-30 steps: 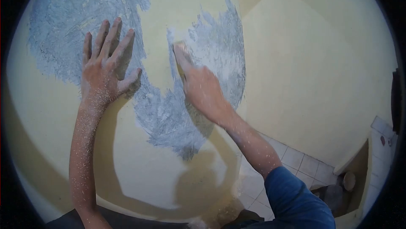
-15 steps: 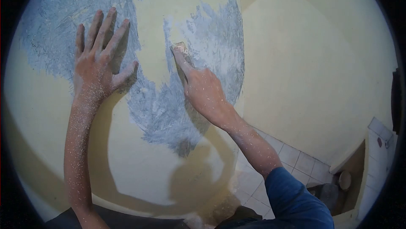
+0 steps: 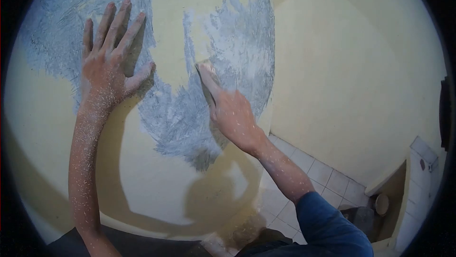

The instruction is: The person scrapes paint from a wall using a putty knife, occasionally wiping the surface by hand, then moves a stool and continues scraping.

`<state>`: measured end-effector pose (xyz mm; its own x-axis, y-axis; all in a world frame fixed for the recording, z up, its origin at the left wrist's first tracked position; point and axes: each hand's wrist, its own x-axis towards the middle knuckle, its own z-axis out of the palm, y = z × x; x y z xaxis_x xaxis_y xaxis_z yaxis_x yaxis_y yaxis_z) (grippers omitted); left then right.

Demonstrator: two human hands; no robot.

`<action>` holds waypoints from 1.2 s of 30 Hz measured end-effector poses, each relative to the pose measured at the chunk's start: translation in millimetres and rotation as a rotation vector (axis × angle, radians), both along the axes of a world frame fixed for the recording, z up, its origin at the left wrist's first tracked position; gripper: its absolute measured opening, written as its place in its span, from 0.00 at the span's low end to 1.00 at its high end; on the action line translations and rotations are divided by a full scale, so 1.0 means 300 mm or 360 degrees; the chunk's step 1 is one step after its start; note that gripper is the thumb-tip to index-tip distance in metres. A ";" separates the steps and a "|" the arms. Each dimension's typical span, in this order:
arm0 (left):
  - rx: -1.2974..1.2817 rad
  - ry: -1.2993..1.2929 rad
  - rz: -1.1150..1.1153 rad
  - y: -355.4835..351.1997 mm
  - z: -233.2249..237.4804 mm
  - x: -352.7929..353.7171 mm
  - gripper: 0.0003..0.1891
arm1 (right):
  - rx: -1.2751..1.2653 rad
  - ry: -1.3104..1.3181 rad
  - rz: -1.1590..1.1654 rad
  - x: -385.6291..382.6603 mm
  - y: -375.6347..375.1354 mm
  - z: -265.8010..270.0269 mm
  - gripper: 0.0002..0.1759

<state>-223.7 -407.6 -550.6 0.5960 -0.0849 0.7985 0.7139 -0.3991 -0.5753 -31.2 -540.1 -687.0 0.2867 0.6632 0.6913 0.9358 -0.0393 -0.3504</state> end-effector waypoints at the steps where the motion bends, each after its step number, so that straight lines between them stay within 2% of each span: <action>1: -0.0001 -0.0005 0.0020 -0.001 -0.002 0.004 0.44 | 0.0013 -0.0003 -0.0002 -0.002 0.006 0.024 0.46; 2: -0.0004 -0.0001 0.0014 0.002 -0.006 0.009 0.44 | 0.0026 -0.0008 -0.0001 -0.001 0.010 0.036 0.46; 5: -0.0002 0.0025 -0.0013 0.009 -0.015 0.022 0.44 | -0.0270 0.0082 -0.0021 -0.023 -0.006 -0.015 0.46; 8: 0.0008 0.0033 -0.0019 0.008 -0.018 0.025 0.44 | -0.0095 0.0070 0.0005 -0.019 0.015 -0.004 0.47; 14: 0.0040 0.0061 -0.0064 0.001 -0.039 0.036 0.45 | -0.0041 0.0052 0.0022 -0.007 0.028 -0.071 0.47; 17: 0.0009 0.0075 -0.0054 -0.010 -0.048 0.051 0.45 | 0.0101 0.0035 0.0006 -0.017 0.028 0.081 0.47; 20: 0.0003 0.0088 -0.0071 -0.028 -0.044 0.048 0.44 | -0.0064 0.0014 0.0002 -0.020 0.008 -0.038 0.47; 24: 0.0010 0.0091 -0.0101 -0.038 -0.062 0.054 0.44 | 0.0041 0.0100 0.0062 -0.002 0.009 -0.015 0.47; 26: -0.0007 0.0083 -0.0115 -0.039 -0.061 0.056 0.44 | -0.0067 0.0164 0.0035 -0.007 -0.014 0.084 0.47; 29: -0.0084 0.0089 -0.0114 -0.025 -0.060 0.058 0.44 | -0.0116 0.0052 -0.0034 0.013 0.001 -0.041 0.45; 32: -0.0050 0.0089 -0.0104 -0.019 -0.058 0.065 0.43 | 0.0129 -0.0027 -0.0001 0.038 0.028 0.002 0.45; 35: -0.0083 0.0099 -0.0144 -0.022 -0.068 0.077 0.45 | -0.0100 0.0082 -0.0060 0.024 0.000 -0.012 0.45; 36: -0.0081 0.0102 -0.0153 -0.021 -0.065 0.082 0.45 | -0.0049 0.0100 -0.0041 0.026 0.004 -0.010 0.45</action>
<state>-199.0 -413.9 -570.1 0.6368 -0.1046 0.7639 0.6334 -0.4939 -0.5957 -23.5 -538.8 -690.2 0.3460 0.6759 0.6507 0.9106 -0.0748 -0.4065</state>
